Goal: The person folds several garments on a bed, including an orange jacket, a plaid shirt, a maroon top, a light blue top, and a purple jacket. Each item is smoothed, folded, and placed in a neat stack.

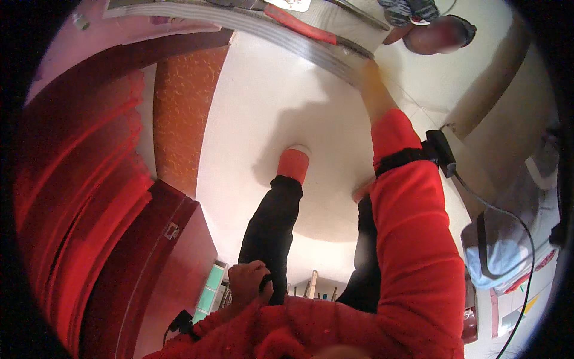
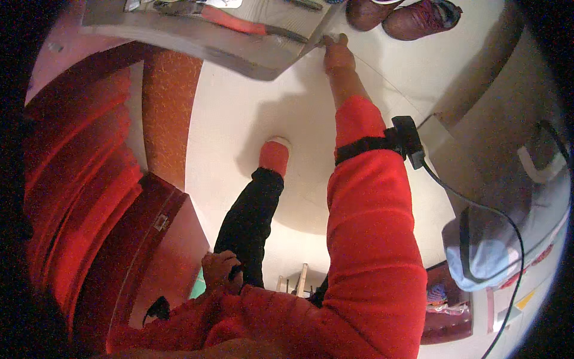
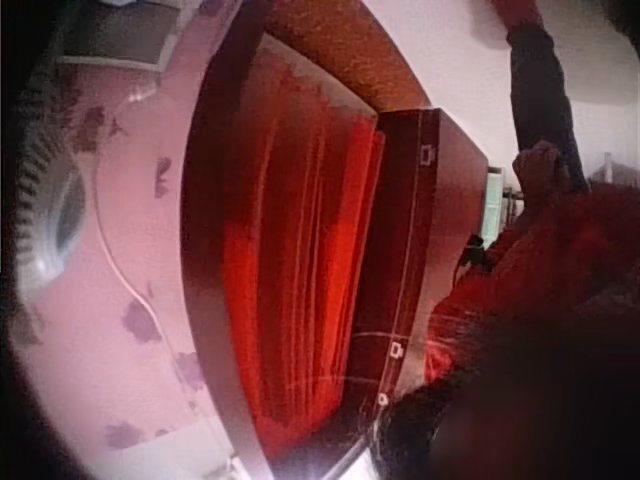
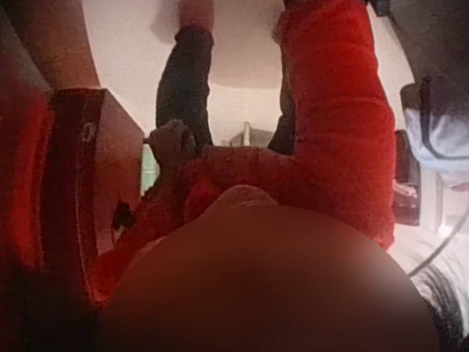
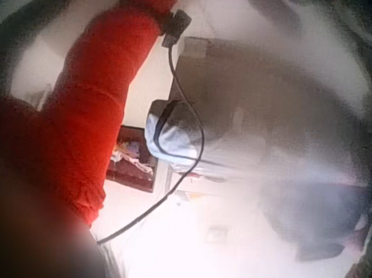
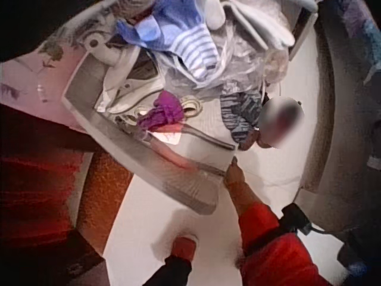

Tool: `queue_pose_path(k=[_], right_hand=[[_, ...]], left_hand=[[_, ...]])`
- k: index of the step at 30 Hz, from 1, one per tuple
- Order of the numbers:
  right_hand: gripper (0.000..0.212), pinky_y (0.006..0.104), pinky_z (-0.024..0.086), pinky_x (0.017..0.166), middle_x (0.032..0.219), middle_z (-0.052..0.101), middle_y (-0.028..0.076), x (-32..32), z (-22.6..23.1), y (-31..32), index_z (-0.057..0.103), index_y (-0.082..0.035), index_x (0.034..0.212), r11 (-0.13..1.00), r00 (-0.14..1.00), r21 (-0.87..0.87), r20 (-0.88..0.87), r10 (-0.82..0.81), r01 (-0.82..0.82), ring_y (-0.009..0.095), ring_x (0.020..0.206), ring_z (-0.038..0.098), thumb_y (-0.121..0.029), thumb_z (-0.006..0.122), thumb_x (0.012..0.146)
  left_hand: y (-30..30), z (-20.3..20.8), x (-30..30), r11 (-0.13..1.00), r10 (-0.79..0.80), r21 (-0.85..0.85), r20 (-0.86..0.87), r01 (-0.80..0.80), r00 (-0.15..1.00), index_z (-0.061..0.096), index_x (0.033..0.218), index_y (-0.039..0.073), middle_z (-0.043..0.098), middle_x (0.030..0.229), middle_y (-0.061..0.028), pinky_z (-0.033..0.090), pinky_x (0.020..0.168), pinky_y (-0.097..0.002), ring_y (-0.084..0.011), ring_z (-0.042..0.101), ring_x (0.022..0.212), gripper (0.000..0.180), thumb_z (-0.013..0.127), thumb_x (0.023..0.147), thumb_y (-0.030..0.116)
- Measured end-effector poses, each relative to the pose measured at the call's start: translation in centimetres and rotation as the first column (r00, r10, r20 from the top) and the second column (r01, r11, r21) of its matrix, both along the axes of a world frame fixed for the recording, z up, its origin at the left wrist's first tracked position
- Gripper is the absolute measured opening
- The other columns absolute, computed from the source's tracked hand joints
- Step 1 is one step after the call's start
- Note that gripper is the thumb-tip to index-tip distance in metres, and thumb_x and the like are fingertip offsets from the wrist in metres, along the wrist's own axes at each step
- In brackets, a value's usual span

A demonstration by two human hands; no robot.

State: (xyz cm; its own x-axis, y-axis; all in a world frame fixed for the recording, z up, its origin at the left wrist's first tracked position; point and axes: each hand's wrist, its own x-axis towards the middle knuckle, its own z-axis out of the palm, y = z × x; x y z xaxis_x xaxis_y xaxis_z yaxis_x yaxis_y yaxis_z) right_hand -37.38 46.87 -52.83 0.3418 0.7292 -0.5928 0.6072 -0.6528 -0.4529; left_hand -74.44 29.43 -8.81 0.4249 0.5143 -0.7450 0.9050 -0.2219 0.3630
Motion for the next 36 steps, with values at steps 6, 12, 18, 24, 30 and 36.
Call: queue_pose_path(k=[6, 12, 18, 24, 30, 36], right_hand=[[0.039, 0.0425, 0.052, 0.088, 0.132, 0.041, 0.021, 0.3, -4.7, -2.8, 0.058, -0.019, 0.121, 0.994, 0.999, -0.101, 0.034, 0.034, -0.03, 0.037, 0.107, 0.06, -0.013, 0.056, 0.083], [0.023, 0.034, 0.054, 0.061, 0.081, 0.065, 0.012, -3.4, 4.2, -11.4, 0.064, -0.007, 0.093, 0.936, 0.804, -0.159, -0.481, -0.35, 0.313, 0.023, 0.07, 0.066, -0.013, 0.071, 0.072], [0.022, 0.0276, 0.054, 0.06, 0.087, 0.06, 0.005, -10.8, 25.3, -21.4, 0.057, -0.004, 0.095, 0.867, 0.333, -0.277, -0.841, -0.427, 0.413, 0.014, 0.071, 0.062, 0.001, 0.069, 0.077], [0.027, 0.0287, 0.053, 0.06, 0.089, 0.06, 0.008, -13.8, 44.8, -25.3, 0.053, -0.003, 0.1, 0.822, 0.216, -0.243, -0.891, -0.399, 0.515, 0.016, 0.07, 0.062, 0.004, 0.065, 0.077], [0.029, 0.0358, 0.052, 0.072, 0.094, 0.062, 0.01, -17.8, 52.9, -29.8, 0.058, -0.006, 0.099, 0.617, 0.442, 0.06, -0.751, -0.491, 0.785, 0.026, 0.086, 0.062, 0.0, 0.065, 0.071], [0.033, 0.038, 0.047, 0.081, 0.106, 0.057, 0.008, -23.9, 54.7, -33.6, 0.064, -0.013, 0.104, 0.63, 0.714, 0.336, -0.348, -0.608, 0.7, 0.031, 0.097, 0.055, -0.007, 0.066, 0.072]], left_hand=[[0.3, -0.3, 0.0, 0.994, 0.009, 0.108, 0.079, -0.017, 0.997, 0.062, 0.092, 0.013, 0.059, 0.106, -0.0039, 0.037, 0.081, -0.0435, -0.0284, 0.053, 0.089, 0.03, 0.068, 0.065, 0.025], [0.8, -0.3, 0.6, 0.997, -0.003, 0.08, 0.151, -0.009, 0.989, 0.06, 0.095, 0.01, 0.06, 0.104, -0.01, 0.036, 0.083, -0.0442, -0.0301, 0.053, 0.092, 0.026, 0.064, 0.071, 0.019], [3.5, -2.1, 3.6, 0.933, 0.327, -0.171, 0.028, -0.317, 0.945, 0.057, 0.111, 0.004, 0.06, 0.105, -0.0111, 0.044, 0.086, -0.0381, -0.0281, 0.055, 0.096, 0.032, 0.065, 0.08, 0.011], [4.8, 0.3, 10.2, 0.837, 0.17, -0.531, 0.479, 0.13, 0.861, 0.042, 0.136, 0.007, 0.051, 0.126, -0.0048, 0.043, 0.092, -0.0309, -0.0187, 0.051, 0.112, 0.051, 0.056, 0.094, 0.031], [0.9, 7.9, 11.4, 0.158, 0.546, -0.92, -0.22, -0.358, 0.808, 0.044, 0.136, 0.011, 0.055, 0.12, -0.0043, 0.051, 0.081, -0.0359, -0.0183, 0.056, 0.106, 0.042, 0.051, 0.095, 0.012], [-2.0, 8.5, 8.4, 0.299, 0.415, -0.873, -0.245, -0.386, 0.876, 0.051, 0.119, 0.006, 0.059, 0.103, -0.0076, 0.054, 0.07, -0.0311, -0.0191, 0.062, 0.089, 0.028, 0.047, 0.092, 0.004]])
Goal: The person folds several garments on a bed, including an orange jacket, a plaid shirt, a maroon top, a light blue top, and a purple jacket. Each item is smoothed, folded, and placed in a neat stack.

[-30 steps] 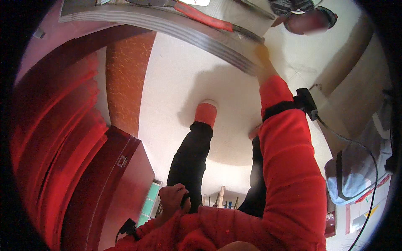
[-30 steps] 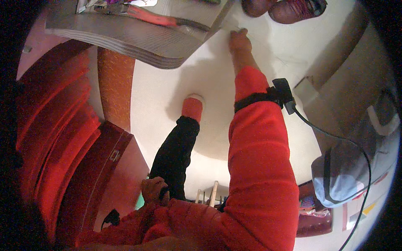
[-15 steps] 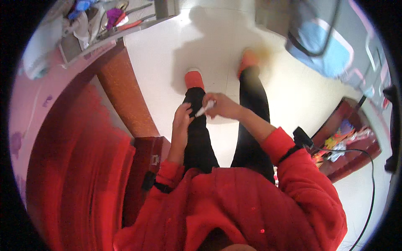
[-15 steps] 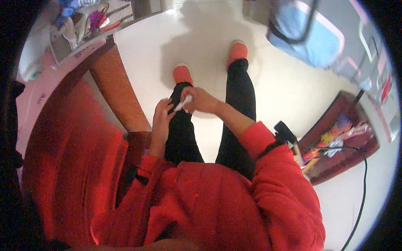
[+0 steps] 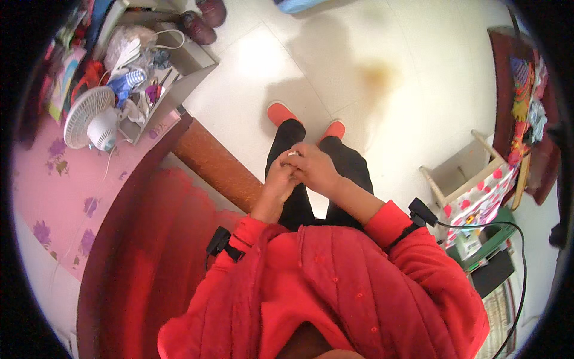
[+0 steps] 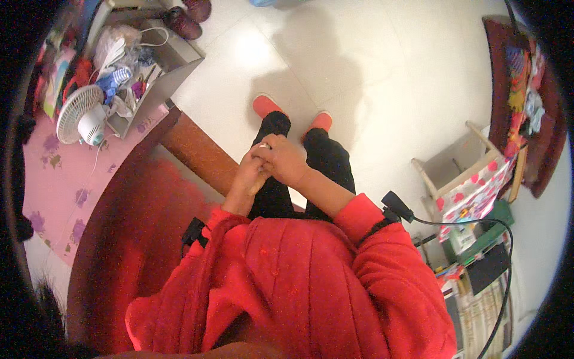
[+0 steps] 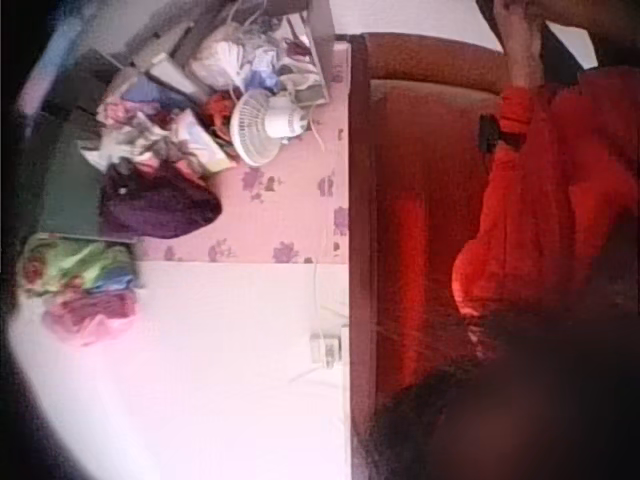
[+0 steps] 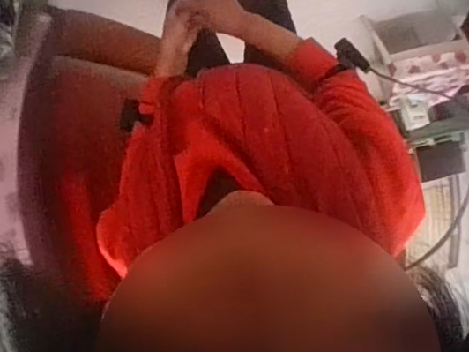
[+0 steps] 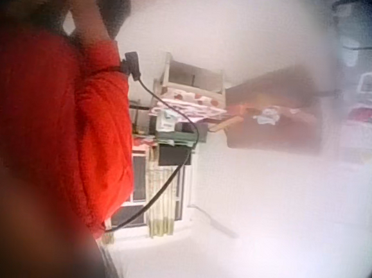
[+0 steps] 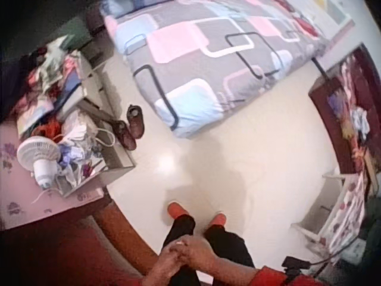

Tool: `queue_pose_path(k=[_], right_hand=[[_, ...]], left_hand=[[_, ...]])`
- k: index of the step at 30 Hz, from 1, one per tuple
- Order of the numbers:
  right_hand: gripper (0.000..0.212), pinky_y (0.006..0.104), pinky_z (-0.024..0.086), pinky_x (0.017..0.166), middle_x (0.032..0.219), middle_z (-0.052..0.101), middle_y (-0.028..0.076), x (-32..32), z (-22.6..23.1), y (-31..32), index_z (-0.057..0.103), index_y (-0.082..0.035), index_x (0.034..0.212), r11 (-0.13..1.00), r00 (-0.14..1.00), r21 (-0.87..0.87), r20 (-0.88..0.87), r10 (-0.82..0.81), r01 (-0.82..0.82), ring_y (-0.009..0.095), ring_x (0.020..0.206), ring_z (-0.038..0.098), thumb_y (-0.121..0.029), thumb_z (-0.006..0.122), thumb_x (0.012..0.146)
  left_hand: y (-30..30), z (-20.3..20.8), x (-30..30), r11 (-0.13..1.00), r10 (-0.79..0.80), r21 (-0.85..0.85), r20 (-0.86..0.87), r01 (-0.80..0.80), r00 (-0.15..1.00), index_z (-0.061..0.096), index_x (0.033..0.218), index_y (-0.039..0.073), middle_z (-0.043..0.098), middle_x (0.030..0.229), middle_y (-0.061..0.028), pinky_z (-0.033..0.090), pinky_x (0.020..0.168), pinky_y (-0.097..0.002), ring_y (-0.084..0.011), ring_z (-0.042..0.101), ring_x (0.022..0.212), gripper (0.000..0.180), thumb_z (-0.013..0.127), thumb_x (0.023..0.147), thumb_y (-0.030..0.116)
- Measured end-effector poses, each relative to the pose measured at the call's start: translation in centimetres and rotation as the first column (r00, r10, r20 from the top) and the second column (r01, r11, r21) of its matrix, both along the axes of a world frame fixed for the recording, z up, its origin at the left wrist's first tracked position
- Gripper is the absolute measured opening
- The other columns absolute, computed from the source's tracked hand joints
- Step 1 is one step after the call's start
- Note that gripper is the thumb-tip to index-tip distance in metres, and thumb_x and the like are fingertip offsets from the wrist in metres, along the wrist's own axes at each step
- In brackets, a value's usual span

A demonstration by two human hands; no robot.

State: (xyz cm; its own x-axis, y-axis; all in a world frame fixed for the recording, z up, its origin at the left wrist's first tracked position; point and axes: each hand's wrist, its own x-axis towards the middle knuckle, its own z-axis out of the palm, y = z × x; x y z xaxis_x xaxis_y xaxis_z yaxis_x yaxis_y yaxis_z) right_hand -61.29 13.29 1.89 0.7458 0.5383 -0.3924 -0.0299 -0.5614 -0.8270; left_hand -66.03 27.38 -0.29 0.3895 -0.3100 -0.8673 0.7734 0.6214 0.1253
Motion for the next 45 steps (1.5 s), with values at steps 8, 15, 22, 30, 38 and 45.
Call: queue_pose_path(k=[8, 15, 22, 30, 38, 45], right_hand=[[0.044, 0.0389, 0.044, 0.088, 0.111, 0.052, 0.012, -6.0, 0.0, -7.8, 0.061, -0.011, 0.113, 0.901, 0.917, 0.182, -0.017, -0.398, 0.394, 0.033, 0.1, 0.051, -0.014, 0.067, 0.069], [0.037, 0.0327, 0.05, 0.078, 0.105, 0.061, 0.013, -10.6, -0.6, -15.5, 0.059, -0.002, 0.113, 0.725, 0.666, 0.073, -0.468, -0.581, 0.684, 0.023, 0.087, 0.062, -0.021, 0.066, 0.082], [0.041, 0.035, 0.05, 0.08, 0.105, 0.065, 0.014, -13.1, 1.9, -19.4, 0.059, -0.001, 0.115, 0.615, 0.437, -0.099, -0.616, -0.656, 0.782, 0.024, 0.09, 0.063, -0.03, 0.063, 0.086], [0.057, 0.0435, 0.034, 0.108, 0.146, 0.033, 0.018, -4.4, 11.3, -13.0, 0.022, -0.012, 0.147, 0.017, 0.273, 0.274, -0.949, -0.157, 0.962, 0.03, 0.131, 0.038, -0.037, 0.042, 0.099], [0.057, 0.0411, 0.029, 0.113, 0.151, 0.029, 0.013, 0.9, 20.8, -8.7, 0.025, -0.01, 0.146, 0.358, 0.519, 0.481, -0.855, -0.013, 0.801, 0.028, 0.137, 0.031, -0.046, 0.026, 0.102], [0.057, 0.0373, 0.04, 0.104, 0.134, 0.047, 0.005, -1.6, 22.1, -2.7, 0.041, -0.013, 0.135, 0.777, 0.396, 0.377, -0.9, 0.18, 0.504, 0.022, 0.122, 0.046, -0.055, 0.03, 0.099]], left_hand=[[-7.9, 0.4, -1.4, 0.948, -0.222, 0.226, -0.027, 0.223, 0.975, 0.052, 0.103, 0.005, 0.055, 0.085, -0.002, 0.043, 0.056, -0.0222, -0.0099, 0.053, 0.069, 0.012, 0.05, 0.091, 0.004], [-10.8, 1.7, -0.4, 0.904, -0.359, 0.2, -0.121, 0.377, 0.925, 0.049, 0.108, 0.006, 0.049, 0.077, -0.0008, 0.029, 0.043, -0.0174, -0.0048, 0.037, 0.052, 0.015, 0.052, 0.094, 0.009], [-12.9, 6.2, 2.3, 0.756, -0.575, 0.362, -0.031, 0.545, 0.818, 0.051, 0.105, 0.008, 0.047, 0.073, 0.0013, 0.028, 0.042, -0.0177, -0.003, 0.035, 0.05, 0.015, 0.054, 0.09, 0.008], [-16.5, 14.7, 3.3, 0.192, -0.978, 0.954, 0.167, 0.228, 0.125, 0.056, 0.109, 0.004, 0.061, 0.096, -0.0197, 0.05, 0.077, -0.0414, -0.0355, 0.062, 0.089, 0.024, 0.052, 0.086, 0.008], [-12.9, 23.7, 4.2, 0.008, -0.95, 0.968, 0.085, -0.249, 0.3, 0.059, 0.103, 0.001, 0.056, 0.104, -0.0152, 0.035, 0.097, -0.0482, -0.0331, 0.051, 0.105, 0.029, 0.057, 0.077, 0.013], [-8.2, 26.0, -4.4, -0.41, -0.742, 0.801, -0.016, -0.435, 0.67, 0.056, 0.117, -0.002, 0.04, 0.139, -0.0165, 0.021, 0.11, -0.0523, -0.0332, 0.029, 0.134, 0.047, 0.06, 0.077, 0.023]])
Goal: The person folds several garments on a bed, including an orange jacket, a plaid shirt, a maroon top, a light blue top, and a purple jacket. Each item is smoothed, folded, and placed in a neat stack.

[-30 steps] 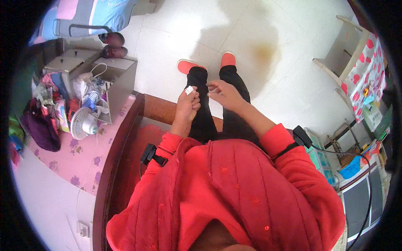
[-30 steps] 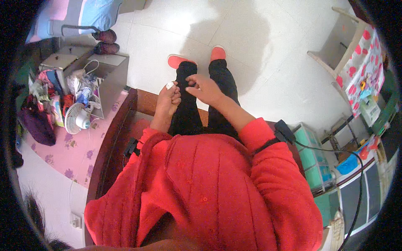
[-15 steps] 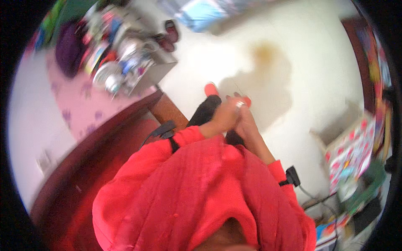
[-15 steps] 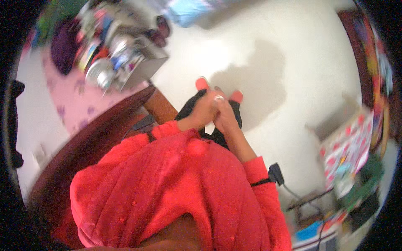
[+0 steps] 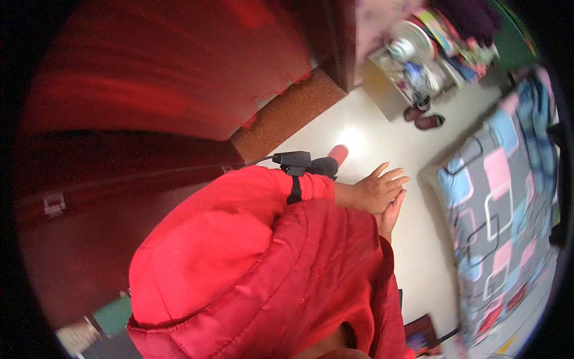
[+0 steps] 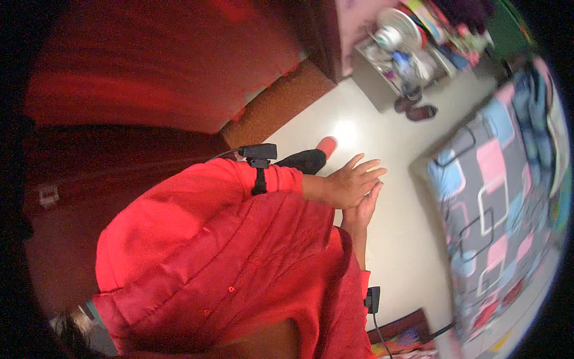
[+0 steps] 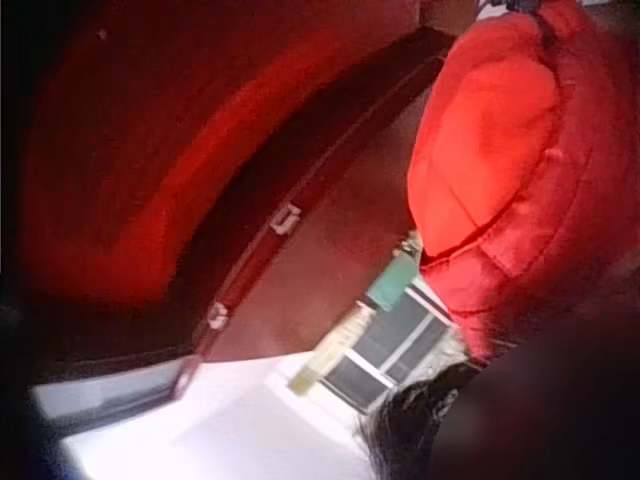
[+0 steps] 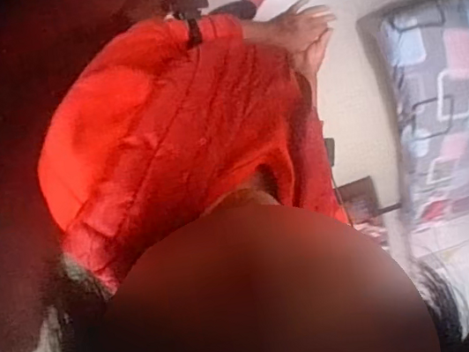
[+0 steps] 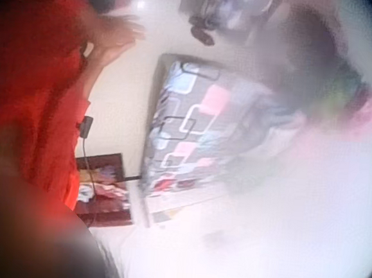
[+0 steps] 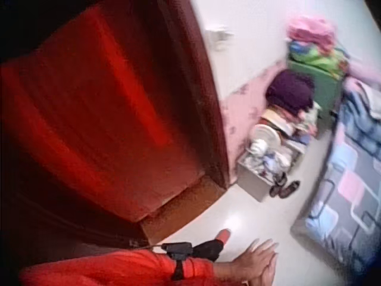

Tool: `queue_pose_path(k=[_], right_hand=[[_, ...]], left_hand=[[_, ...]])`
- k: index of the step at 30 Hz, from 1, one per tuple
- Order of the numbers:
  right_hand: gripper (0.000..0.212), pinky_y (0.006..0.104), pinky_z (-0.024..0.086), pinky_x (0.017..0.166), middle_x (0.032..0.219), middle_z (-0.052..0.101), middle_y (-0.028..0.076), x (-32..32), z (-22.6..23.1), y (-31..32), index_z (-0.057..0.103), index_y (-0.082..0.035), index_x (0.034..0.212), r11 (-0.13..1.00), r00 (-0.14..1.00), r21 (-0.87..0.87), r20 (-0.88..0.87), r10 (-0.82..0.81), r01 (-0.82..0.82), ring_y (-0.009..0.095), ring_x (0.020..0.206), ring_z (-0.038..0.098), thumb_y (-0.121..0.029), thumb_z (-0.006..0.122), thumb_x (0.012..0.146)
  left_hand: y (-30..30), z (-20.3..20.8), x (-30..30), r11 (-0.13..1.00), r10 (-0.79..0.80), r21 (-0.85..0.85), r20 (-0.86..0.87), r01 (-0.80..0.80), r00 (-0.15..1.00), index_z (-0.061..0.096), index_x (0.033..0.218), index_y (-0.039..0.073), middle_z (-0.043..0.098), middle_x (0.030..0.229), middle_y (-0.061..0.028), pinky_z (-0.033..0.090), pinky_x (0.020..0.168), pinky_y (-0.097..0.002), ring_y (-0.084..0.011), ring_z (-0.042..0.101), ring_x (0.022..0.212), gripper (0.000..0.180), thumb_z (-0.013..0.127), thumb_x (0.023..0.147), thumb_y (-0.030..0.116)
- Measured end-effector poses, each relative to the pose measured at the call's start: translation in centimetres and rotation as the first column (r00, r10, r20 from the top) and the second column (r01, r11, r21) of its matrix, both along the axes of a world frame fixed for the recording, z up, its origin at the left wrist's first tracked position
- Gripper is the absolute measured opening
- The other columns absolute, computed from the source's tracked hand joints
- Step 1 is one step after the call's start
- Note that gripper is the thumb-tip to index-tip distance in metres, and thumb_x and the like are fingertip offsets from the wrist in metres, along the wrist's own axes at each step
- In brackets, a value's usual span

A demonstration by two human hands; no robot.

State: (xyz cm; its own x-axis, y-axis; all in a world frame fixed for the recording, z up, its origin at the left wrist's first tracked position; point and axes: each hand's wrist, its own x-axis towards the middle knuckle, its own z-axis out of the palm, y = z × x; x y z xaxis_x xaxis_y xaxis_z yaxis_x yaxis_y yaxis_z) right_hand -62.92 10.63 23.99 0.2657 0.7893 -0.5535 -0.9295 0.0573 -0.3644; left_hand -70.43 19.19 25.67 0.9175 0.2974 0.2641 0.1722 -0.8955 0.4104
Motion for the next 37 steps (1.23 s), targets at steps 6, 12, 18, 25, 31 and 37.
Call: queue_pose_path(k=[6, 12, 18, 25, 31, 37], right_hand=[[0.03, 0.0267, 0.045, 0.062, 0.077, 0.05, 0.0, -7.6, 5.0, 6.0, 0.05, -0.012, 0.087, 0.976, 0.975, 0.014, -0.035, 0.218, -0.218, 0.012, 0.069, 0.049, -0.04, 0.051, 0.097], [0.028, 0.0234, 0.031, 0.051, 0.07, 0.036, -0.001, -13.0, 8.7, 16.5, 0.042, -0.013, 0.08, 0.864, 0.857, -0.061, 0.113, 0.503, -0.499, 0.01, 0.057, 0.033, -0.032, 0.054, 0.096], [0.027, 0.0246, 0.034, 0.05, 0.067, 0.038, -0.001, -21.4, 10.1, 29.1, 0.043, -0.012, 0.079, 0.679, 0.638, -0.102, 0.263, 0.723, -0.727, 0.011, 0.057, 0.037, -0.03, 0.057, 0.094], [0.018, 0.0251, 0.035, 0.047, 0.064, 0.043, 0.0, -32.1, 12.2, 43.7, 0.049, -0.01, 0.084, 0.305, 0.268, -0.039, 0.385, 0.883, -0.952, 0.011, 0.054, 0.042, -0.022, 0.057, 0.094], [0.014, 0.0262, 0.041, 0.054, 0.072, 0.053, 0.002, -38.2, 12.3, 61.4, 0.057, -0.008, 0.096, 0.166, -0.07, -0.234, 0.751, 0.656, -0.958, 0.012, 0.061, 0.05, -0.021, 0.059, 0.091], [0.019, 0.0246, 0.037, 0.052, 0.068, 0.048, -0.003, -40.1, 17.3, 78.5, 0.059, -0.011, 0.1, 0.133, -0.058, -0.155, 0.835, 0.547, -0.979, 0.008, 0.058, 0.044, -0.026, 0.061, 0.089]], left_hand=[[5.6, 4.0, -13.3, 0.904, 0.342, -0.322, 0.152, -0.28, 0.927, 0.044, 0.13, 0.004, 0.034, 0.142, -0.019, 0.023, 0.112, -0.0495, -0.0385, 0.027, 0.136, 0.062, 0.066, 0.075, 0.021], [24.0, 6.5, -31.4, 0.402, 0.9, -0.325, 0.314, -0.856, 0.304, 0.037, 0.135, 0.002, 0.034, 0.141, -0.0215, 0.024, 0.112, -0.0459, -0.0366, 0.029, 0.135, 0.06, 0.063, 0.083, 0.019], [38.1, 8.9, -52.1, 0.116, 0.773, -0.628, 0.543, -0.77, -0.326, 0.022, 0.143, -0.003, 0.027, 0.148, -0.0242, 0.023, 0.112, -0.0431, -0.0365, 0.026, 0.138, 0.072, 0.058, 0.09, 0.028], [53.8, 10.6, -43.7, 0.328, 0.942, -0.898, 0.336, -0.292, 0.025, 0.051, 0.112, 0.003, 0.052, 0.106, -0.0143, 0.037, 0.081, -0.0429, -0.0295, 0.048, 0.095, 0.038, 0.06, 0.088, 0.031], [53.8, 17.1, -39.9, 0.817, 0.476, -0.559, 0.517, -0.14, 0.712, 0.065, 0.105, 0.001, 0.068, 0.101, -0.0114, 0.047, 0.088, -0.0401, -0.0245, 0.061, 0.097, 0.037, 0.065, 0.085, 0.032], [60.6, 17.7, -57.7, 0.612, 0.786, -0.68, 0.577, -0.403, 0.221, 0.016, 0.15, 0.013, 0.033, 0.149, -0.0135, 0.037, 0.106, -0.041, -0.0287, 0.037, 0.134, 0.086, 0.068, 0.085, 0.034]])
